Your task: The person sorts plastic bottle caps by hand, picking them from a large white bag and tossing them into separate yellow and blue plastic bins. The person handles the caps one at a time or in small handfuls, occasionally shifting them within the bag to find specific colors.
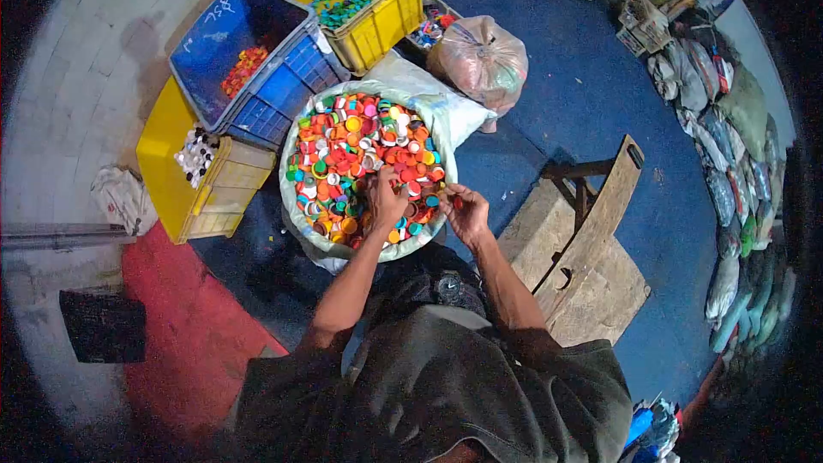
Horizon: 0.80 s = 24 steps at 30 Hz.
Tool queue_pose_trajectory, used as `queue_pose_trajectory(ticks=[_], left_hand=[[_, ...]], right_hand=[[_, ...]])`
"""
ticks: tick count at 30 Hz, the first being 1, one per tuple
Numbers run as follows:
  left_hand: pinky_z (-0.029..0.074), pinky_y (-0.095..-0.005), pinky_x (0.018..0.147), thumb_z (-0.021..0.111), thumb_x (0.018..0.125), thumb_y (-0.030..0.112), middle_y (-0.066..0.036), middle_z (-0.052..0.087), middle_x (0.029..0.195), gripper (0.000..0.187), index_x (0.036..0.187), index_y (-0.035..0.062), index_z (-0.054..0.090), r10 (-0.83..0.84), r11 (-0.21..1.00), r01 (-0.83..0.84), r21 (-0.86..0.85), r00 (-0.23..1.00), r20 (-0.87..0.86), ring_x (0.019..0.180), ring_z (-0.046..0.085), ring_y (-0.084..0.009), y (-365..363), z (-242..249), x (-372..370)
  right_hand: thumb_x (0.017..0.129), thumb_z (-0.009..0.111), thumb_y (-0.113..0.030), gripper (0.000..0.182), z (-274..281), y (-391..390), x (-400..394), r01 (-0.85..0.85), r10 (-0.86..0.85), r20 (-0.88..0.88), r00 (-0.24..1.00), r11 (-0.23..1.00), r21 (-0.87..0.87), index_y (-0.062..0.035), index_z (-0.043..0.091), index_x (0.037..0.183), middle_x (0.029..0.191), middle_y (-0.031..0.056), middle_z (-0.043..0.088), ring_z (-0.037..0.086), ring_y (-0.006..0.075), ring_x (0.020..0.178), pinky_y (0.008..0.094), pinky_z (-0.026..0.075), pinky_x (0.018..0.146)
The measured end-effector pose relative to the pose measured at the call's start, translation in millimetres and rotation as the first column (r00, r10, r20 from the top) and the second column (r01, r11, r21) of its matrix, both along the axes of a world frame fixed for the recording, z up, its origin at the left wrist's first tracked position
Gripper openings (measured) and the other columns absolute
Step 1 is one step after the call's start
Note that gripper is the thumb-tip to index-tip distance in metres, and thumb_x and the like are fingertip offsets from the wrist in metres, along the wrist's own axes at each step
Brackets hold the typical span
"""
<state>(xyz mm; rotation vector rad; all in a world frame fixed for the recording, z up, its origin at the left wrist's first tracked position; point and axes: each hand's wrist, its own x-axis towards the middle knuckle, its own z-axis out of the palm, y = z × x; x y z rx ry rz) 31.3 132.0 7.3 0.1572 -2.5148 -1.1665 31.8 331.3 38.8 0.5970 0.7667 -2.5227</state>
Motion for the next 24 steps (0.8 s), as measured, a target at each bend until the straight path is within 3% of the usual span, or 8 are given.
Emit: queue_pose_trajectory(ticks=[8,11,15,18,19,21,22,24], left_hand=[[0.036,-0.0457,0.092,0.077,0.068,0.020,-0.012,0.062,0.104,0.056,0.114,0.0043,0.049,-0.061,0.944,0.162,-0.286,0.942,0.330,0.104,0.051,-0.0339,11.4,19.1,-26.6],[0.036,-0.0463,0.092,0.077,0.068,0.021,-0.012,0.062,0.104,0.056,0.114,0.0046,0.050,-0.031,0.930,0.160,-0.330,0.931,0.365,0.104,0.051,-0.0339,11.1,13.8,-29.8],[0.042,-0.0456,0.085,0.072,0.072,0.023,-0.015,0.062,0.101,0.051,0.115,0.0032,0.052,-0.035,0.921,0.146,-0.360,0.954,0.299,0.099,0.054,-0.0333,6.1,-0.5,-31.0],[0.046,-0.0437,0.078,0.070,0.075,0.021,-0.014,0.063,0.097,0.041,0.109,0.0034,0.056,-0.003,0.998,-0.014,0.069,0.971,0.238,0.090,0.059,-0.0296,0.4,-13.1,-29.8],[0.047,-0.0426,0.075,0.069,0.075,0.019,-0.012,0.062,0.095,0.037,0.107,0.0038,0.057,-0.016,0.909,-0.116,0.399,0.949,0.314,0.087,0.059,-0.0278,-2.6,-13.1,-27.4],[0.048,-0.0406,0.071,0.067,0.076,0.016,-0.009,0.062,0.092,0.030,0.102,0.0045,0.059,-0.115,0.411,-0.342,0.845,0.900,0.420,0.080,0.059,-0.0241,-11.8,-10.9,-16.5],[0.048,-0.0331,0.071,0.061,0.078,0.015,-0.006,0.059,0.083,0.015,0.089,0.0046,0.059,-0.163,0.056,-0.400,0.915,0.900,0.404,0.074,0.058,-0.0207,-15.4,-0.7,-11.4],[0.048,-0.0350,0.074,0.059,0.078,0.017,-0.005,0.058,0.080,0.013,0.084,0.0057,0.058,-0.117,-0.109,-0.410,0.905,0.910,0.398,0.072,0.056,-0.0208,-15.9,36.6,3.8]], right_hand=[[0.083,0.053,-0.020,0.017,4.1,24.1,11.3,-0.028,0.023,0.046,0.999,0.995,0.100,-0.0060,0.056,0.092,0.081,0.0057,0.058,0.055,0.0182,0.073,0.0317,0.045,0.068],[0.086,0.054,-0.021,0.016,9.1,25.5,6.9,-0.036,0.016,0.089,0.996,0.975,0.220,-0.0071,0.056,0.093,0.079,0.0034,0.057,0.054,0.0161,0.070,0.0323,0.045,0.068],[0.084,0.062,-0.016,0.012,-3.5,24.1,0.5,-0.073,0.099,-0.034,0.994,0.886,0.458,-0.0075,0.058,0.092,0.078,0.0019,0.059,0.052,0.0111,0.063,0.0265,0.043,0.060],[0.078,0.070,-0.010,0.019,-21.6,13.9,-9.7,-0.034,0.224,-0.154,0.962,0.661,0.750,-0.0039,0.061,0.093,0.078,0.0019,0.063,0.052,0.0086,0.061,0.0218,0.044,0.055],[0.078,0.070,-0.011,0.021,-24.6,10.1,-13.0,0.024,0.274,-0.217,0.937,0.568,0.822,-0.0029,0.061,0.094,0.079,0.0027,0.063,0.055,0.0102,0.065,0.0236,0.046,0.058],[0.077,0.071,-0.011,0.025,-29.6,1.0,-18.7,0.163,0.392,-0.312,0.865,0.368,0.915,-0.0008,0.061,0.097,0.081,0.0044,0.065,0.061,0.0134,0.071,0.0271,0.050,0.065],[0.076,0.070,-0.011,0.035,5.0,-3.4,-22.5,0.134,0.498,-0.237,0.835,0.233,0.963,-0.0012,0.058,0.108,0.089,0.0091,0.068,0.066,0.0206,0.084,0.0329,0.051,0.075],[0.075,0.071,-0.011,0.045,-5.1,-12.1,-31.7,0.222,0.537,-0.324,0.779,0.246,0.943,-0.0044,0.054,0.115,0.091,0.0118,0.068,0.066,0.0282,0.084,0.0368,0.052,0.075]])
